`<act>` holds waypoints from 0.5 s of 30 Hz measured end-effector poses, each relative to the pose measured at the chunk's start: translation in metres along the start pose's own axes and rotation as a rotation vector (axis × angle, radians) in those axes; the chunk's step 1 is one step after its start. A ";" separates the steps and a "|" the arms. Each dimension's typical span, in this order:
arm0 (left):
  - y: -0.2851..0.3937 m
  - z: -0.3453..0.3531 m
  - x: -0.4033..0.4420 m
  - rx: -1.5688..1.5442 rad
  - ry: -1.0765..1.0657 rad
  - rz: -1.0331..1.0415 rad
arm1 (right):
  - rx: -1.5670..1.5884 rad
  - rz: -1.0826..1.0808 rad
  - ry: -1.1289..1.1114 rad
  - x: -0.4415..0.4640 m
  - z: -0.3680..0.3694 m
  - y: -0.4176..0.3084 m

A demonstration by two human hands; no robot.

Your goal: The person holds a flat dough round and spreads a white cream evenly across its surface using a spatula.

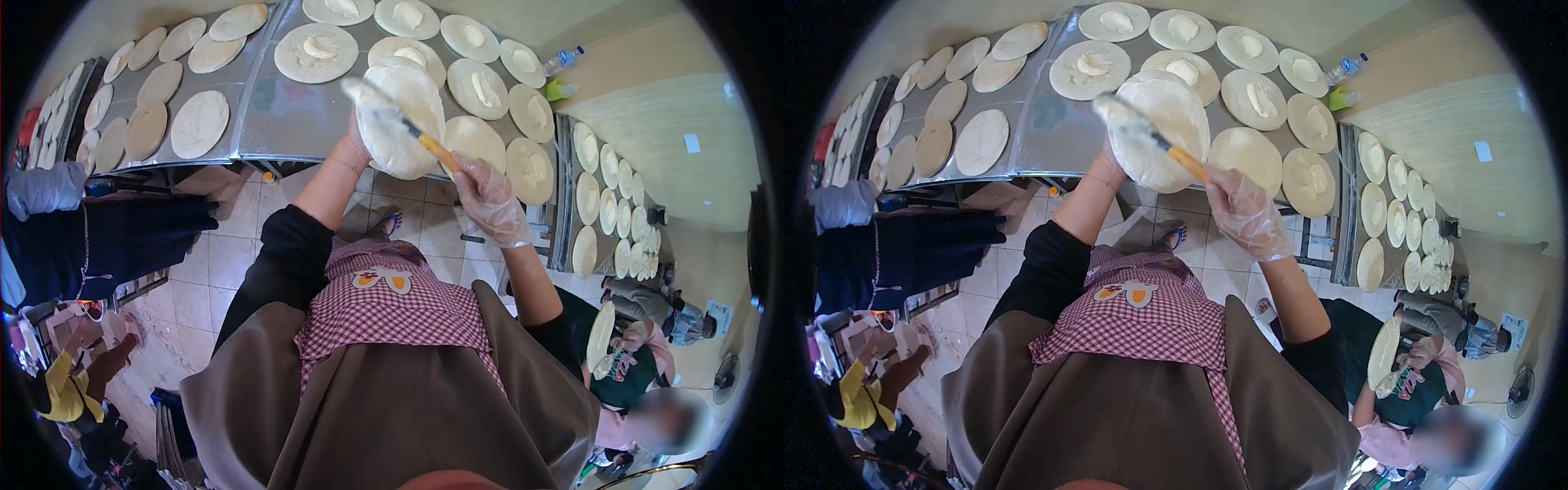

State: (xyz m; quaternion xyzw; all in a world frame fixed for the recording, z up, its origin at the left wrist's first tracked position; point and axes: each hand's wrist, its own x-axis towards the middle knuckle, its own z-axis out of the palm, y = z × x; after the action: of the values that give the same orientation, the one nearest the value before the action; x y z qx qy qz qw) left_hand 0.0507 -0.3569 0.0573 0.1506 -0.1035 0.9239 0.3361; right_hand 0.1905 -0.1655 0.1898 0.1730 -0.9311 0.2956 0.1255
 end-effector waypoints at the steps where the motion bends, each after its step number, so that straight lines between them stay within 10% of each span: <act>1: 0.001 -0.002 0.000 0.036 0.036 0.014 | -0.008 0.021 -0.123 -0.001 -0.005 -0.006; 8: 0.004 0.034 -0.005 0.448 0.454 0.119 | 0.133 0.121 -0.115 0.002 -0.006 -0.003; 12: 0.015 0.018 -0.004 -0.018 0.144 0.016 | 0.103 0.119 0.008 0.010 0.006 0.007; 15: 0.008 0.032 -0.006 0.401 0.545 0.154 | 0.100 0.024 -0.077 0.005 0.011 0.007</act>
State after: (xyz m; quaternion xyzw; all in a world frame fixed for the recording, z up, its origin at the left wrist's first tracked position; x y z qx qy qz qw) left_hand 0.0564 -0.3753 0.0842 -0.0468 0.1627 0.9548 0.2443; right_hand 0.1819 -0.1677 0.1795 0.1793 -0.9212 0.3365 0.0773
